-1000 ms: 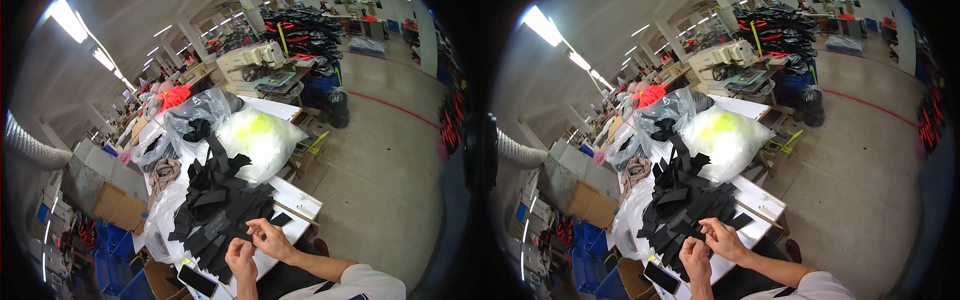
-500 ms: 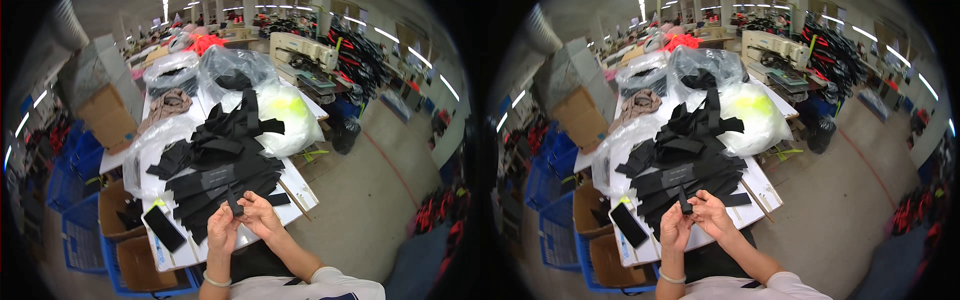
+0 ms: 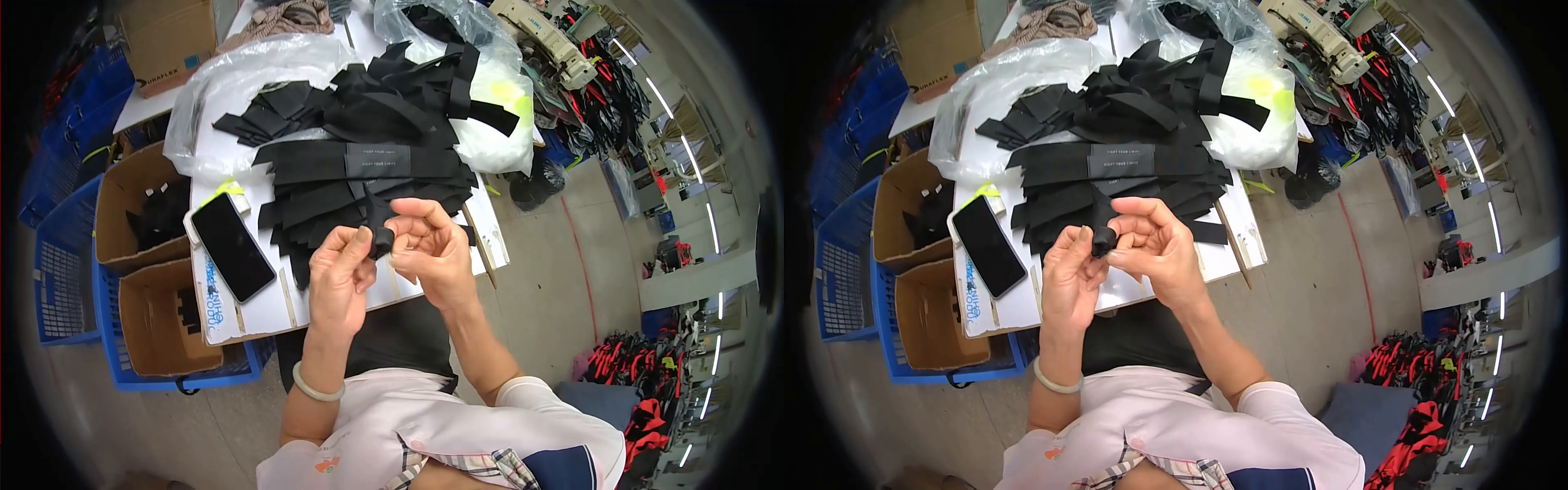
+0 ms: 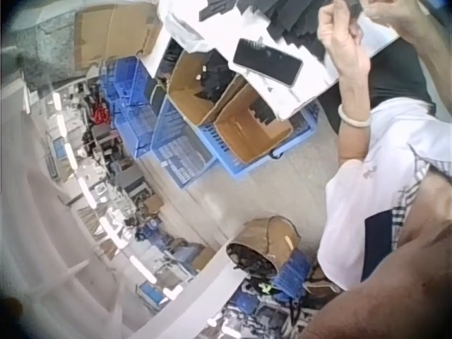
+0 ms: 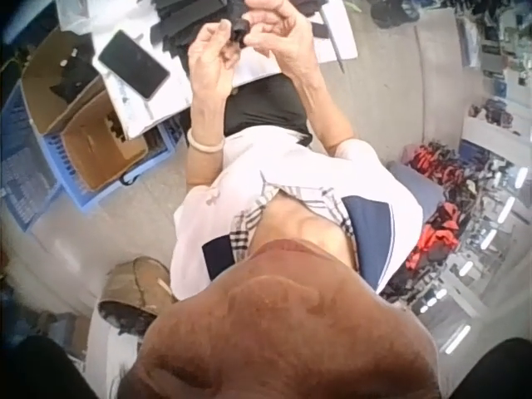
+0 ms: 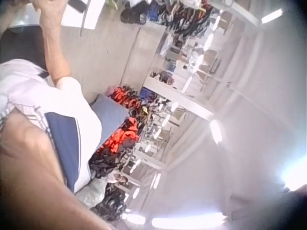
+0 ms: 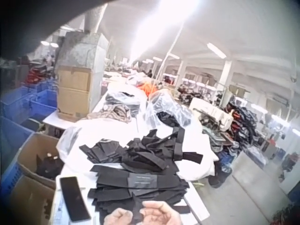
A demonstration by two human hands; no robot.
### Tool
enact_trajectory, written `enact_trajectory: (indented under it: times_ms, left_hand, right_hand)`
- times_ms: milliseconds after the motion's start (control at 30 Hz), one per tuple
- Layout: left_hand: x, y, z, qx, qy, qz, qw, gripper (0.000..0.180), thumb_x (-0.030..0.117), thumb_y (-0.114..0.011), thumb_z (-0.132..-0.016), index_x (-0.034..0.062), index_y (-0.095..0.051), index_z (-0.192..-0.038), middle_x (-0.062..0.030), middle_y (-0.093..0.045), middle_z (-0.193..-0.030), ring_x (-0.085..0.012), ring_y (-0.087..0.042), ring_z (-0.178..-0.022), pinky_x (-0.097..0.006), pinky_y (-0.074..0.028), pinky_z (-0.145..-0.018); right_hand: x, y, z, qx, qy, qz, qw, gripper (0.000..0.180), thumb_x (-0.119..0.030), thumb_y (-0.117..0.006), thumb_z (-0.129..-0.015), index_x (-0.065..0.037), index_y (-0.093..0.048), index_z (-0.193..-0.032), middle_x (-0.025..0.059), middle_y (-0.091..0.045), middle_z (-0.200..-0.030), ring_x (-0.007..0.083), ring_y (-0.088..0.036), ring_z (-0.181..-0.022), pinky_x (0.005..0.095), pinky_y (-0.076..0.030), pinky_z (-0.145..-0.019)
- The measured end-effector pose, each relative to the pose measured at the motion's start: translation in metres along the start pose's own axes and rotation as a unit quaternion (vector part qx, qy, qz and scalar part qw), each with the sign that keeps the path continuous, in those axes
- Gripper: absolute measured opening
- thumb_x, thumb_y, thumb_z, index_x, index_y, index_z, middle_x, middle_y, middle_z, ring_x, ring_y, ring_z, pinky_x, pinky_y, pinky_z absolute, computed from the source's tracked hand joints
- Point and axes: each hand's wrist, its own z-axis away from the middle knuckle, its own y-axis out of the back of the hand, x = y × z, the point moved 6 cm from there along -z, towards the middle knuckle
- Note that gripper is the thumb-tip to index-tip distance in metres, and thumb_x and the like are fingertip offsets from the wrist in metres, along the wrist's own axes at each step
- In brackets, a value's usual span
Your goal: Manually turning black fabric straps inside out using a thin wooden stick tool.
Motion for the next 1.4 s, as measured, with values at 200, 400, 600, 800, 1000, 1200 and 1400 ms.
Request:
enact_trajectory:
  times_ms: [200,400,600,800,1000,1200,1400]
  left_hand:
    - [0.005,0.001,0.005,0.034,-0.084,-0.118,0.989,0.017,0.013,-0.067,-0.085,0.0054,-0.057,-0.074,0.0060,-0.047,-0.056,0.0003,-0.032,-0.046,-0.018,-0.020,-0.041]
    - [0.004,-0.001,0.004,0.058,-0.087,-0.133,0.986,0.021,0.014,-0.065,-0.087,0.0051,-0.054,-0.072,0.0072,-0.044,-0.057,0.0008,-0.029,-0.046,-0.017,-0.020,-0.041]
    - [-0.011,0.010,0.007,0.025,-0.001,-0.038,0.999,0.022,0.017,-0.061,-0.090,0.0071,-0.053,-0.072,0.0074,-0.041,-0.058,0.0005,-0.028,-0.046,-0.017,-0.021,-0.041]
    - [-0.009,0.013,0.001,0.058,-0.049,-0.055,0.996,0.019,0.011,-0.065,-0.086,0.0057,-0.053,-0.073,0.0057,-0.046,-0.059,0.0007,-0.031,-0.046,-0.016,-0.023,-0.041]
    - [0.000,0.009,0.004,0.037,-0.100,-0.122,0.987,0.018,0.012,-0.064,-0.087,0.0043,-0.054,-0.074,0.0025,-0.050,-0.060,0.0003,-0.033,-0.044,-0.015,-0.023,-0.040]
    - [-0.006,-0.003,0.011,0.017,-0.007,-0.082,0.996,0.018,0.012,-0.063,-0.088,0.0036,-0.052,-0.075,-0.0004,-0.052,-0.061,-0.0007,-0.037,-0.044,-0.015,-0.026,-0.039]
    - [-0.002,0.004,0.009,0.058,-0.066,-0.152,0.984,0.012,0.004,-0.065,-0.084,-0.0007,-0.054,-0.085,-0.0014,-0.052,-0.062,-0.0058,-0.048,-0.048,-0.018,-0.037,-0.044]
  right_hand:
    - [0.004,-0.005,0.010,0.089,0.039,0.124,0.988,0.043,0.013,-0.059,-0.070,0.006,-0.056,-0.113,0.0086,-0.063,-0.090,0.0020,-0.051,-0.057,0.0154,-0.036,-0.044]
    - [0.029,0.010,0.019,0.153,-0.073,-0.084,0.982,0.035,0.014,-0.054,-0.073,0.000,-0.057,-0.106,0.0065,-0.061,-0.080,0.0016,-0.041,-0.047,0.0163,-0.031,-0.042]
    - [0.062,0.006,0.020,0.017,-0.185,-0.425,0.886,0.031,0.007,-0.053,-0.077,0.002,-0.055,-0.108,-0.0003,-0.046,-0.061,0.0045,-0.031,-0.038,0.0205,-0.026,-0.036]
    - [0.041,0.014,0.011,0.067,-0.095,-0.155,0.981,0.044,0.009,-0.067,-0.073,0.006,-0.053,-0.114,0.0129,-0.066,-0.088,0.0042,-0.047,-0.046,0.0162,-0.034,-0.040]
    - [0.061,0.005,0.013,0.044,-0.174,-0.367,0.913,0.056,0.013,-0.062,-0.072,0.007,-0.047,-0.126,0.0176,-0.066,-0.092,0.0030,-0.045,-0.042,0.0171,-0.028,-0.034]
    - [0.046,0.000,0.009,-0.158,-0.116,-0.396,0.897,0.032,0.012,-0.061,-0.073,0.004,-0.053,-0.102,0.0158,-0.063,-0.079,0.0034,-0.039,-0.037,0.0169,-0.024,-0.033]
    - [0.057,0.025,0.011,0.053,-0.181,-0.269,0.945,0.029,0.004,-0.066,-0.078,0.004,-0.056,-0.105,0.0063,-0.060,-0.070,0.0036,-0.040,-0.041,0.0176,-0.030,-0.038]
